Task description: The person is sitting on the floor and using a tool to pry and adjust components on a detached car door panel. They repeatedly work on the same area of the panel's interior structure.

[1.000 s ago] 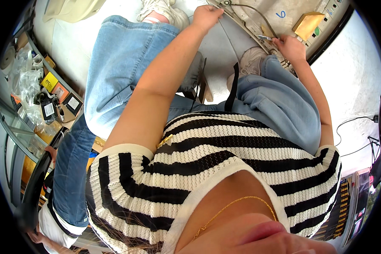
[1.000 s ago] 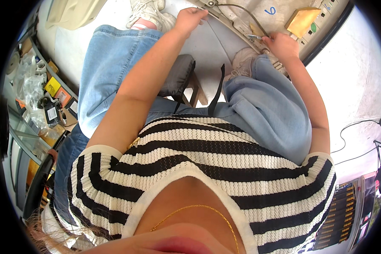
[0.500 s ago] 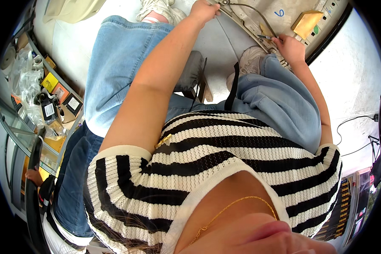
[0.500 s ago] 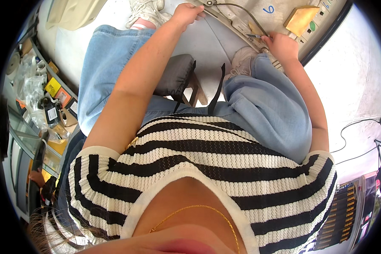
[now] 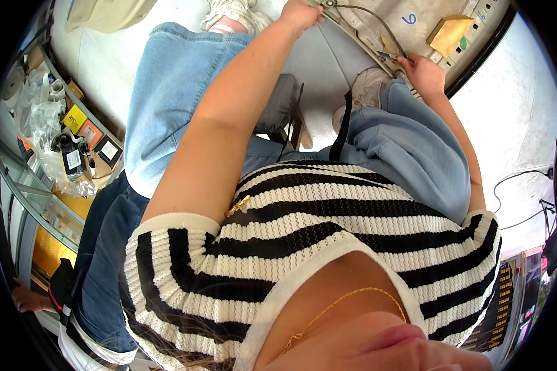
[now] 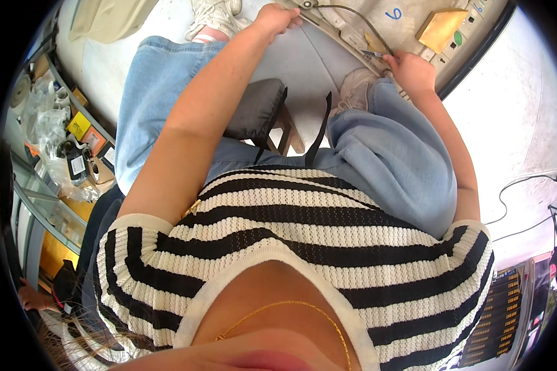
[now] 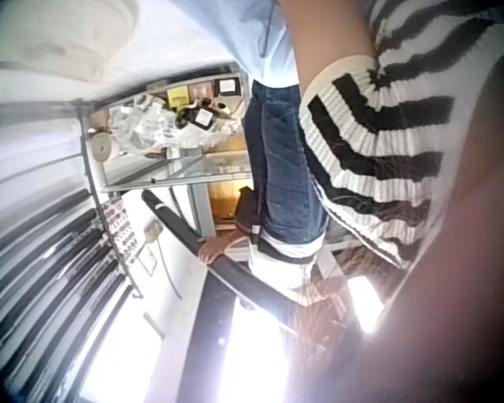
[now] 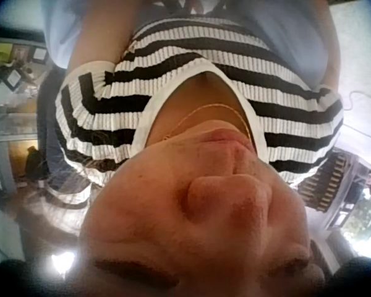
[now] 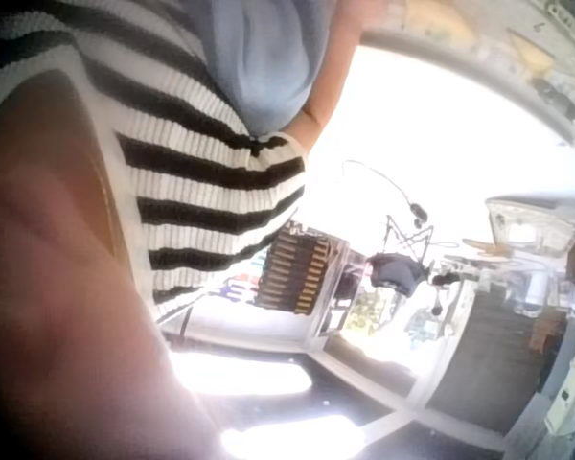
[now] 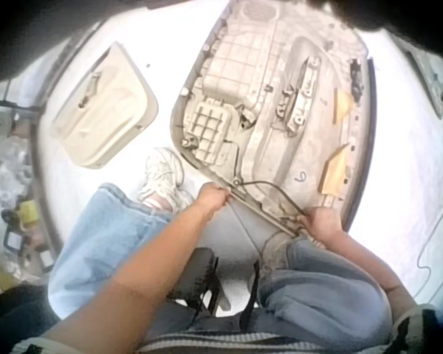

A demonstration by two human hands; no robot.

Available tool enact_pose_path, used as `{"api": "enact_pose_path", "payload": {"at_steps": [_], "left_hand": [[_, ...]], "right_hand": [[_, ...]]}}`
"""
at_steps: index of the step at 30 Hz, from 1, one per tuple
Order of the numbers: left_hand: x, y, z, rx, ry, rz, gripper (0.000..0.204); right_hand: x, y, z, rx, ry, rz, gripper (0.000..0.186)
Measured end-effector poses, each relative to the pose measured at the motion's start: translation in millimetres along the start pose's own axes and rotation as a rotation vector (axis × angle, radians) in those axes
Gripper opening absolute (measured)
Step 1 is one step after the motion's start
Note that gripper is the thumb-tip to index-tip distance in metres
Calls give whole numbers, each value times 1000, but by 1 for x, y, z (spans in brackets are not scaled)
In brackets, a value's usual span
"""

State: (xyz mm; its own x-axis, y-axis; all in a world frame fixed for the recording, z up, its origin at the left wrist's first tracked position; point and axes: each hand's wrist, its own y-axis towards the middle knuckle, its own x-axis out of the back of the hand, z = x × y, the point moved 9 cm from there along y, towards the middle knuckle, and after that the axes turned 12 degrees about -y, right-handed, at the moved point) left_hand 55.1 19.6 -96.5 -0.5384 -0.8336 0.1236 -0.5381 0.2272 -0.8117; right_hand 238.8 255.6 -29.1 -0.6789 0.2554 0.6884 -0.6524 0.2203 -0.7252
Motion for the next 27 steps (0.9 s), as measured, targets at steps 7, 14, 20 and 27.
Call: {"api": "enact_pose_path", "payload": {"at_steps": [7, 14, 20, 27], "left_hand": [[-2, 5, 3, -2, -33, 8, 18], [-1, 5, 7, 56, -1, -30, 21], [-2, 1, 7, 84, -5, -45, 20], [-6, -7, -2, 109, 54, -47, 17]], "right_hand": [[-6, 4, -4, -53, 44, 47, 43], [10, 12, 11, 14, -75, 79, 42], [-3, 11, 3, -95, 53, 178, 43], [-9, 17, 2, -49, 6, 194, 44]]}}
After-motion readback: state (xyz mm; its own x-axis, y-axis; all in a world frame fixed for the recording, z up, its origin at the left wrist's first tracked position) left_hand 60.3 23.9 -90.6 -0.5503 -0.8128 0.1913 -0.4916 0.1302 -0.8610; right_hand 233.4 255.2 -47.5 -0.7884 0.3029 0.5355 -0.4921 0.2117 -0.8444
